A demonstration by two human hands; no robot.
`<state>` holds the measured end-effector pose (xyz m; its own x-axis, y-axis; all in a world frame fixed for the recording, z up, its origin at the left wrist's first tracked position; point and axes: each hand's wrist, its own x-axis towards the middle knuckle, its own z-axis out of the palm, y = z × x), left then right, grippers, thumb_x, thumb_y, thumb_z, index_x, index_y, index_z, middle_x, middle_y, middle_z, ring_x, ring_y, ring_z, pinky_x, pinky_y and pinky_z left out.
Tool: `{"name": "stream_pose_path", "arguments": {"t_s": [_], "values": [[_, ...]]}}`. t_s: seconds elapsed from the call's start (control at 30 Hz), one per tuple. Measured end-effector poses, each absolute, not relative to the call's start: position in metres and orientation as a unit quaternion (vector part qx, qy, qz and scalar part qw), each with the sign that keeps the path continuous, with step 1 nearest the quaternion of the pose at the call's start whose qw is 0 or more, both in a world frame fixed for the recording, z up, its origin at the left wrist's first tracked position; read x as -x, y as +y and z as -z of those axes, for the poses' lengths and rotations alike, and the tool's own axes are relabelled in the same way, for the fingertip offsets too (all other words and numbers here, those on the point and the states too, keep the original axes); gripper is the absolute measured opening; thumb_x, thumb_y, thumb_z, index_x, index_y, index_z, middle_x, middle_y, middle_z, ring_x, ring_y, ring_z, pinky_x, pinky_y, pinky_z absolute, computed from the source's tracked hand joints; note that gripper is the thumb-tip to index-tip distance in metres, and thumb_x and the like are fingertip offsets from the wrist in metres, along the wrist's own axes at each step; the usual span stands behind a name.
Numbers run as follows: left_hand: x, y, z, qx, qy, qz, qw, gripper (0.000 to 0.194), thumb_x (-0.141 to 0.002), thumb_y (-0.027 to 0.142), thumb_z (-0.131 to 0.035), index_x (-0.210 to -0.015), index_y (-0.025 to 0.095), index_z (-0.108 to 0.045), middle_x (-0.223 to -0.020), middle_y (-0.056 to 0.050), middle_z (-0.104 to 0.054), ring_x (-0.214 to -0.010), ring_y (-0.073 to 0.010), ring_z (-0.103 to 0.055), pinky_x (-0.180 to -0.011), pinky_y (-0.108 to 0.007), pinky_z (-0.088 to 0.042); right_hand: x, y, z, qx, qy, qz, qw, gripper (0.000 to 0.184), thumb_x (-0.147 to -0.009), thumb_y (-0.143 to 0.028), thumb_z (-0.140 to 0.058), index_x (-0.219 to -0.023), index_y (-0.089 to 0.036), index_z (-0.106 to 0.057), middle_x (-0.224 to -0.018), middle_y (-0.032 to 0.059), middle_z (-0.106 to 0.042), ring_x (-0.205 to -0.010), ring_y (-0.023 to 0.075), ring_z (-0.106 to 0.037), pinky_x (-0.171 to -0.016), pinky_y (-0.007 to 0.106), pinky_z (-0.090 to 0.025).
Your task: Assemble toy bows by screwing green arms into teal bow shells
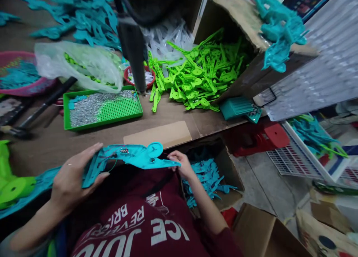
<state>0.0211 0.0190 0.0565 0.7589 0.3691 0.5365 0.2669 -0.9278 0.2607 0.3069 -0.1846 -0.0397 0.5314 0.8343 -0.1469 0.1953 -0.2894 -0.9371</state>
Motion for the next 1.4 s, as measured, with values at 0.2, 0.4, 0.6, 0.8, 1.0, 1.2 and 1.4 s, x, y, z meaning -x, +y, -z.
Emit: {"name": "stream_pose_path", "arguments": {"t_s": [0.2, 0.4, 0.6, 0.8, 1.0, 1.2, 1.4], "values": [[-0.007, 0.031, -0.045, -0.952, 0.095, -0.279, 0.089, 0.075, -0.090, 0.036, -0.070, -0.152, 0.015, -0.035, -0.141, -0.021, -0.059, -0.130, -0.0346, -0.059, -0.102, -0.045, -0.051, -0.412, -0.202, -0.043, 0.765, -0.327, -0.165, 0.530, 0.027, -0.079, -0.043, -0.077, -0.082, -0.019, -0.067, -0.072, -0.0008, -0.065, -0.065, 0.0125, -0.062, -0.062, 0.025, -0.051], [-0.023, 0.028, -0.018, -0.972, 0.046, -0.231, 0.003, 0.056, -0.092, 0.038, -0.067, -0.139, 0.012, -0.052, -0.136, -0.020, -0.063, -0.124, -0.0336, -0.063, -0.102, -0.043, -0.051, -0.437, -0.105, -0.111, 0.727, -0.325, -0.194, 0.573, 0.035, -0.084, -0.054, -0.068, -0.080, -0.019, -0.062, -0.057, -0.0037, -0.055, -0.045, 0.0093, -0.049, -0.037, 0.019, -0.035], [-0.031, 0.034, -0.021, -0.972, 0.082, -0.221, 0.002, 0.039, -0.093, 0.034, -0.066, -0.122, 0.009, -0.061, -0.136, -0.024, -0.062, -0.126, -0.0360, -0.061, -0.103, -0.047, -0.050, -0.390, -0.030, -0.182, 0.549, -0.452, -0.354, 0.607, 0.026, -0.083, -0.041, -0.076, -0.088, -0.021, -0.060, -0.058, -0.0081, -0.055, -0.043, 0.0044, -0.048, -0.038, 0.015, -0.035], [-0.018, 0.027, -0.026, -0.961, 0.103, -0.257, 0.007, 0.048, -0.089, 0.027, -0.072, -0.129, 0.005, -0.056, -0.137, -0.029, -0.059, -0.131, -0.0369, -0.057, -0.107, -0.049, -0.050, -0.399, -0.036, -0.154, 0.623, -0.443, -0.244, 0.597, 0.013, -0.086, -0.030, -0.070, -0.090, -0.019, -0.066, -0.069, -0.0026, -0.066, -0.055, 0.0105, -0.064, -0.047, 0.021, -0.049], [-0.011, 0.030, -0.044, -0.950, 0.128, -0.279, 0.058, 0.065, -0.090, 0.023, -0.070, -0.147, 0.008, -0.042, -0.149, -0.027, -0.048, -0.140, -0.0367, -0.048, -0.111, -0.052, -0.048, -0.417, -0.080, -0.110, 0.638, -0.306, -0.102, 0.700, 0.006, -0.073, -0.017, -0.070, -0.073, -0.020, -0.065, -0.065, -0.0034, -0.064, -0.063, 0.0126, -0.064, -0.058, 0.024, -0.054], [-0.025, 0.036, -0.052, -0.952, 0.121, -0.282, 0.023, 0.060, -0.088, 0.022, -0.073, -0.140, 0.004, -0.050, -0.141, -0.029, -0.056, -0.134, -0.0385, -0.054, -0.108, -0.050, -0.049, -0.393, -0.144, -0.135, 0.511, -0.261, -0.326, 0.751, 0.006, -0.074, -0.019, -0.070, -0.076, -0.022, -0.066, -0.057, -0.0100, -0.044, -0.030, 0.0019, -0.029, -0.025, 0.012, -0.020], [-0.045, 0.035, -0.035, -0.952, 0.153, -0.266, -0.003, 0.052, -0.095, 0.031, -0.063, -0.140, 0.009, -0.050, -0.139, -0.025, -0.059, -0.130, -0.0353, -0.059, -0.105, -0.048, -0.050, -0.363, -0.180, -0.143, 0.408, -0.527, -0.370, 0.648, 0.024, -0.090, -0.045, -0.064, -0.073, -0.027, -0.063, -0.045, -0.0097, -0.037, -0.025, 0.0028, -0.032, -0.030, 0.015, -0.032]]}}
